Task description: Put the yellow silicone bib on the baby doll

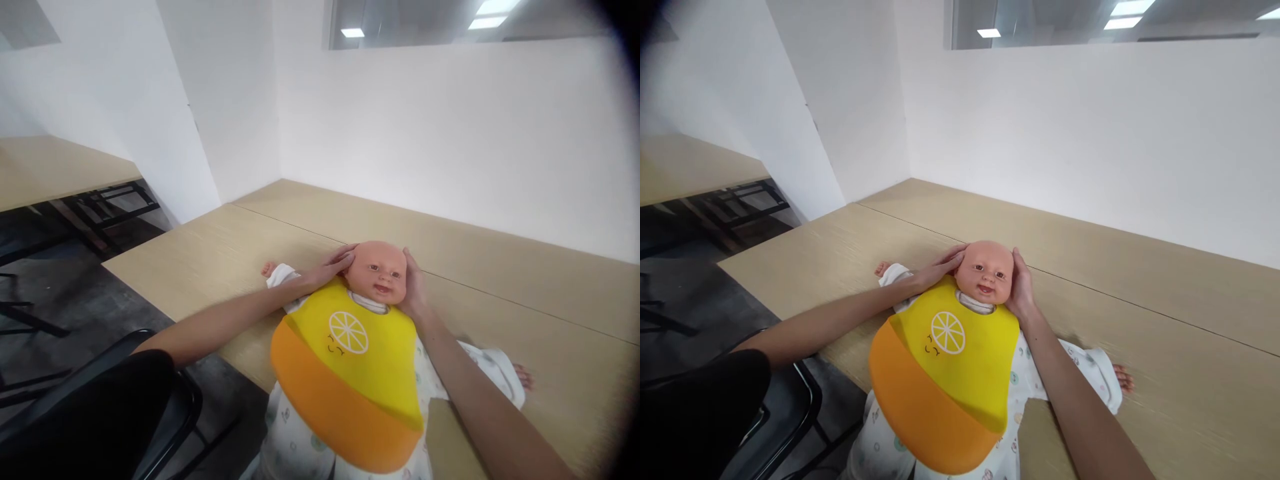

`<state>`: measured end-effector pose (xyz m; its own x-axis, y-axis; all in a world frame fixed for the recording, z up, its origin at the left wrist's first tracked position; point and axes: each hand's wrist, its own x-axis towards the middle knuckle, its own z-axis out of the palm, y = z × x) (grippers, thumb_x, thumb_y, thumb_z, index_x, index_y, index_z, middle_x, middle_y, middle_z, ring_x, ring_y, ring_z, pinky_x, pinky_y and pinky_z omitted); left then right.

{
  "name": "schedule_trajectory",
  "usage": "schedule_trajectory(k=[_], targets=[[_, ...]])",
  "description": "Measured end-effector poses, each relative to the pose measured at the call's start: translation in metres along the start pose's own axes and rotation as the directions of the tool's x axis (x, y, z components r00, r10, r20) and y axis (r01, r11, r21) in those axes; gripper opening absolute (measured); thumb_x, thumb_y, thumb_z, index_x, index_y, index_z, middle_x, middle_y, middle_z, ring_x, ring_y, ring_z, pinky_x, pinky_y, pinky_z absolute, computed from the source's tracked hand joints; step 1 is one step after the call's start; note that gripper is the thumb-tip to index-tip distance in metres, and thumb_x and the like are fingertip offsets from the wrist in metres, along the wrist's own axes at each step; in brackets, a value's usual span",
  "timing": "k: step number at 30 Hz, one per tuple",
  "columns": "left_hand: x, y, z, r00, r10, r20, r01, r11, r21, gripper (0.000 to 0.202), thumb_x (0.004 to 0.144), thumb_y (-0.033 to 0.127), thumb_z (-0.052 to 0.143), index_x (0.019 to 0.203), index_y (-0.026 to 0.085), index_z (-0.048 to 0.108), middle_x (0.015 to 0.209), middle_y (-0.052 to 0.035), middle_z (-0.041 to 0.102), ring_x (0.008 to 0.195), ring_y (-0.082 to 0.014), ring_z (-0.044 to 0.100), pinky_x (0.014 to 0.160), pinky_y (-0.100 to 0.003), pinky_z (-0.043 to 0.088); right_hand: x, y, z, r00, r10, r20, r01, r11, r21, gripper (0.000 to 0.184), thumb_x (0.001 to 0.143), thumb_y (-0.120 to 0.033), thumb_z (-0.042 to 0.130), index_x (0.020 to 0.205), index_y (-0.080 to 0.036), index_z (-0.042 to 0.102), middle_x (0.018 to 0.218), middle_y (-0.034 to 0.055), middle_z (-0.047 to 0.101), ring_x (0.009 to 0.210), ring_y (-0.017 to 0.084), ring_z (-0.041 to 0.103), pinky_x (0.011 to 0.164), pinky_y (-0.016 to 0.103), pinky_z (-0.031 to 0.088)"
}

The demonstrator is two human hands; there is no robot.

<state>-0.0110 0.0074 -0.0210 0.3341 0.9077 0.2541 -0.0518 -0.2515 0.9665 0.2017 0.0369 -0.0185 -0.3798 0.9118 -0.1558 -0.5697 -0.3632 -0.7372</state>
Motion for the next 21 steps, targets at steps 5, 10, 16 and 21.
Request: schedule_trajectory(k=[5,10,16,21], targets=[[0.004,-0.014,-0.008,1.0,-0.001,-0.02,0.001,1.0,0.016,0.057,0.091,0.052,0.061,0.142,0.028,0.053,0.152,-0.0059,0.046,0.143,-0.0268,0.039,0.12,-0.041,0.032,-0.005,-0.005,0.006,0.994,-0.029,-0.107,0.032,0.999,0.027,0.05,0.096,-0.052,0.039,0.124,-0.017,0.061,0.126,0.0128,0.062,0.112,0.031,0.062,0.102,0.058,0.048],[0.008,-0.016,-0.009,0.995,0.096,-0.005,-0.096,0.995,-0.001,0.051,0.093,0.046,0.061,0.138,0.024,0.056,0.144,-0.0111,0.053,0.135,-0.0277,0.048,0.113,-0.042,0.039,-0.006,-0.004,0.006,0.987,0.134,-0.089,-0.131,0.991,0.042,0.05,0.096,-0.05,0.037,0.124,-0.015,0.06,0.128,0.0129,0.061,0.109,0.03,0.063,0.102,0.054,0.05],[0.009,-0.016,-0.011,0.994,0.113,0.005,-0.114,0.994,0.003,0.049,0.093,0.043,0.062,0.137,0.022,0.057,0.144,-0.0127,0.054,0.134,-0.0275,0.048,0.111,-0.041,0.04,-0.003,0.001,0.001,0.976,0.207,0.065,-0.212,0.972,0.096,0.064,0.093,-0.063,0.041,0.132,-0.015,0.056,0.134,0.0133,0.057,0.117,0.03,0.06,0.1,0.048,0.053],[0.008,-0.014,-0.01,0.995,0.099,-0.013,-0.1,0.994,-0.038,0.051,0.088,0.039,0.069,0.134,0.021,0.059,0.14,-0.0136,0.056,0.128,-0.0258,0.054,0.11,-0.039,0.041,0.009,0.009,-0.012,0.974,0.145,0.175,-0.153,0.988,0.034,0.066,0.088,-0.067,0.048,0.125,-0.014,0.062,0.124,0.014,0.062,0.117,0.029,0.058,0.103,0.051,0.051]])
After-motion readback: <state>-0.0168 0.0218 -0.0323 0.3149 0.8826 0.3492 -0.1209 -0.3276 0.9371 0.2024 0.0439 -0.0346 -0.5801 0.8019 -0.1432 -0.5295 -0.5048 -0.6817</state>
